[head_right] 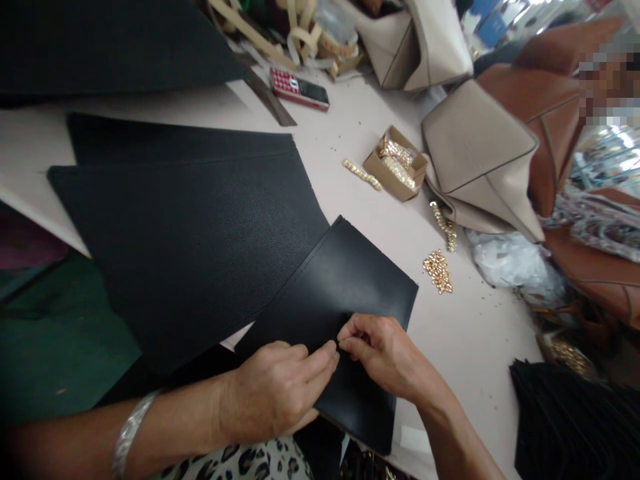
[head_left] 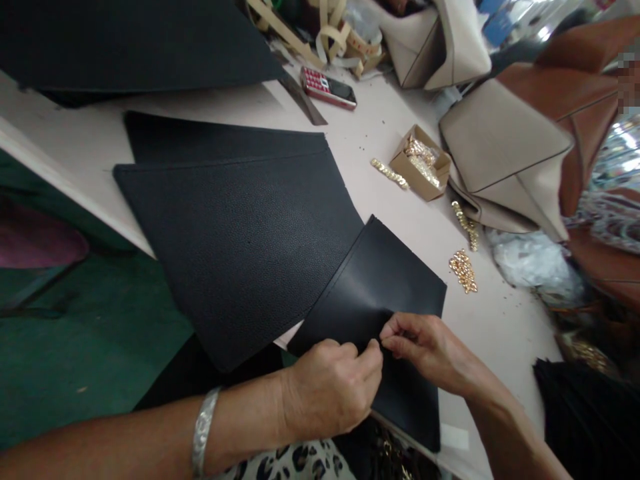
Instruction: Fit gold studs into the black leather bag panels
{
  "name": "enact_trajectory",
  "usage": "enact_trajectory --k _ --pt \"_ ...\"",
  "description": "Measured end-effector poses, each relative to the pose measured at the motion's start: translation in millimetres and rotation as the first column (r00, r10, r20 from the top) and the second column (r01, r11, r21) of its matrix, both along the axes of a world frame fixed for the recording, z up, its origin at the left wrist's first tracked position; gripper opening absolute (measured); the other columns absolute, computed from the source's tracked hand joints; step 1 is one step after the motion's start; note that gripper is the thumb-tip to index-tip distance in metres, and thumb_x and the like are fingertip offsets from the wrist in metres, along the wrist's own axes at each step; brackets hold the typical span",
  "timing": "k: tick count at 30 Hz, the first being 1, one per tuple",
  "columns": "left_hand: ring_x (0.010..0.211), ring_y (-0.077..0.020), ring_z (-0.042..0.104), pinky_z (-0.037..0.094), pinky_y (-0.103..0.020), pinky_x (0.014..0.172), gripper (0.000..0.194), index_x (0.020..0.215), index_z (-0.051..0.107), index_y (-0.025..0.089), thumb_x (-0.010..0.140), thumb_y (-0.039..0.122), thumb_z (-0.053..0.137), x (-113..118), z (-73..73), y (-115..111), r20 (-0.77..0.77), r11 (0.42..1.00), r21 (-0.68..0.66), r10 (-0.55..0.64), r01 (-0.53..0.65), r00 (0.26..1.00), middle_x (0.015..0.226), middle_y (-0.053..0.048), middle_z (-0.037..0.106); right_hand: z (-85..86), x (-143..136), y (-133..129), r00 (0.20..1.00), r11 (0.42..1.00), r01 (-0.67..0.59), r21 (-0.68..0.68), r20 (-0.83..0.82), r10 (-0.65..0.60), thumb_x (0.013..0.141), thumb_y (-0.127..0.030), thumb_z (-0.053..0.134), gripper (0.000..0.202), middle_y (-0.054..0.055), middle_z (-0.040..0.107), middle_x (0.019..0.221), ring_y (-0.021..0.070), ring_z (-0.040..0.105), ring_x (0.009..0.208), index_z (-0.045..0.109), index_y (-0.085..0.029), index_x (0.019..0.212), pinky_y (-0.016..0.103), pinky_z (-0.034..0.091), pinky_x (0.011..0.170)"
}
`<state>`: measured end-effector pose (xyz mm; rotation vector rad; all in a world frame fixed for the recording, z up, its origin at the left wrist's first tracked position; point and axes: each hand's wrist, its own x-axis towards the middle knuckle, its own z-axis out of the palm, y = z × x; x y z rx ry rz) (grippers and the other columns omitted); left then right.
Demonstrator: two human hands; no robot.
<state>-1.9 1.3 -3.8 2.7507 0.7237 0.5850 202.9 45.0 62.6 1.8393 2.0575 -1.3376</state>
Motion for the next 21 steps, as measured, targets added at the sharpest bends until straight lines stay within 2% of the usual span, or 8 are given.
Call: enact_trajectory --k 9,21 --pt "0.069 -0.0178 0.062 0.046 -0.032 0.047 0.038 0.122 0.062 0.007 0.095 0.025 0.041 1.2 -0.7 1.0 0.021 1.0 0.0 0.016 -0.016 1.0 0.123 -0.011 0.066 2.9 -3.4 -0.7 1.0 1.0 0.002 -0.008 0.027 -0.001 0.09 -0.025 0.056 0.015 0.0 0.067 0.074 0.014 0.058 0.067 0.069 -0.021 0.083 0.025 0.042 0.06" --pt "0.068 -0.0169 0.061 0.047 -0.03 0.047 0.037 0.12 0.063 0.008 0.095 0.024 0.041 0.4 -0.3 1.0 0.053 1.0 0.014 0.022 -0.023 0.998 0.122 -0.011 0.066 -2.2 4.3 1.0 0.998 0.995 0.047 -0.088 -0.039 -0.051 0.091 -0.03 0.058 0.017 0.0 0.064 0.073 0.0138 0.056 0.068 0.068 -0.019 0.084 0.026 0.043 0.062"
